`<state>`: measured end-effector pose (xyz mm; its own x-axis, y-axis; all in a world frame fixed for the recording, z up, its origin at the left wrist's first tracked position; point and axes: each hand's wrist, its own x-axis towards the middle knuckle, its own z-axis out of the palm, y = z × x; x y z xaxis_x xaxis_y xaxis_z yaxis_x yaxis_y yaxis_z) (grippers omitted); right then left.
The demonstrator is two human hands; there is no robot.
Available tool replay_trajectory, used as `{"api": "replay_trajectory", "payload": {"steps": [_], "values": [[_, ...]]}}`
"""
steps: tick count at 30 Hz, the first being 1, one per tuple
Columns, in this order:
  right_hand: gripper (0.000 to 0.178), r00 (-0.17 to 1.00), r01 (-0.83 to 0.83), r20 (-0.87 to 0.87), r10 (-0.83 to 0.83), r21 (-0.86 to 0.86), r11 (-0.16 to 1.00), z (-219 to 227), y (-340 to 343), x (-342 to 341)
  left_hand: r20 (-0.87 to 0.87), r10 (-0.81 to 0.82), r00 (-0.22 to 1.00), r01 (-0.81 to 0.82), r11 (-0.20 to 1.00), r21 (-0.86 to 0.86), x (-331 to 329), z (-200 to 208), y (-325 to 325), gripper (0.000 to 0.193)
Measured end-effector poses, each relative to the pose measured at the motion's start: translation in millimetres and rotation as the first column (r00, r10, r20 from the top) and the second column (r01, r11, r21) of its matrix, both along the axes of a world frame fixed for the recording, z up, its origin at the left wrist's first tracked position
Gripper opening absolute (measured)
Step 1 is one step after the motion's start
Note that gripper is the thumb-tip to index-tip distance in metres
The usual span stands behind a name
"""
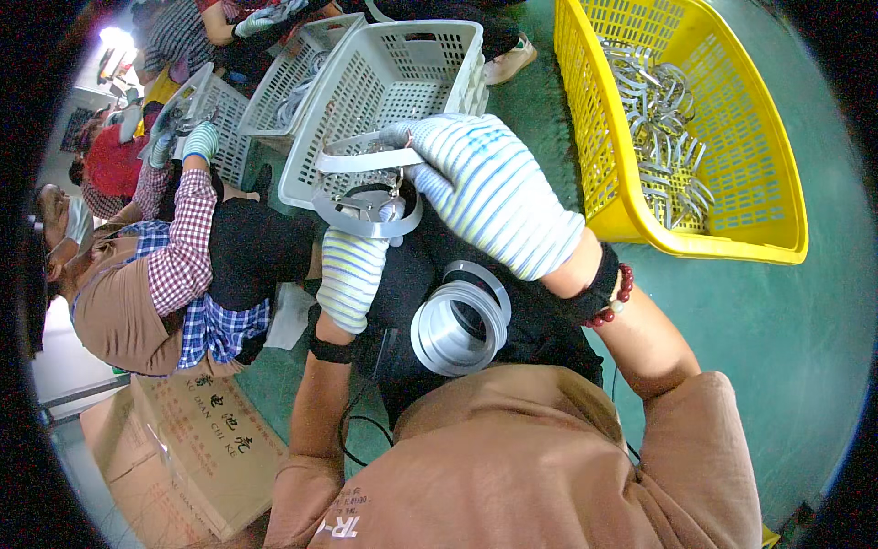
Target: The person puts on gloves, picks up a metal frame, and fits two plastic rings onto it. They then pick up a metal clip, attach it to the frame, and place the assembly into a yellow basket.
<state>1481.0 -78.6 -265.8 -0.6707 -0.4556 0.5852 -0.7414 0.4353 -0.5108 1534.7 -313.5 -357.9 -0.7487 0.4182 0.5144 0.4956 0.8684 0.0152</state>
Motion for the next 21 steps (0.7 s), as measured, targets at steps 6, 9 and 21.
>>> {"api": "replay_trajectory", "payload": {"steps": [6, 9, 21], "values": [[0.031, 0.990, 0.046, -0.132, -0.041, 0.039, 0.998, -25, -3, 0, 0.388, -0.082, 0.918, -0.195, 0.759, 0.621, 3, 29, 23, 0.025], [0.029, 0.989, 0.057, -0.144, -0.044, 0.082, 0.995, -22, -3, 0, 0.498, -0.130, 0.857, -0.271, 0.710, 0.650, 2, 28, 20, 0.027], [0.031, 0.966, 0.050, 0.256, -0.038, -0.040, 0.998, -4, 29, 5, 0.456, -0.660, 0.597, -0.637, -0.044, 0.770, 6, 60, 12, 0.027]]}}
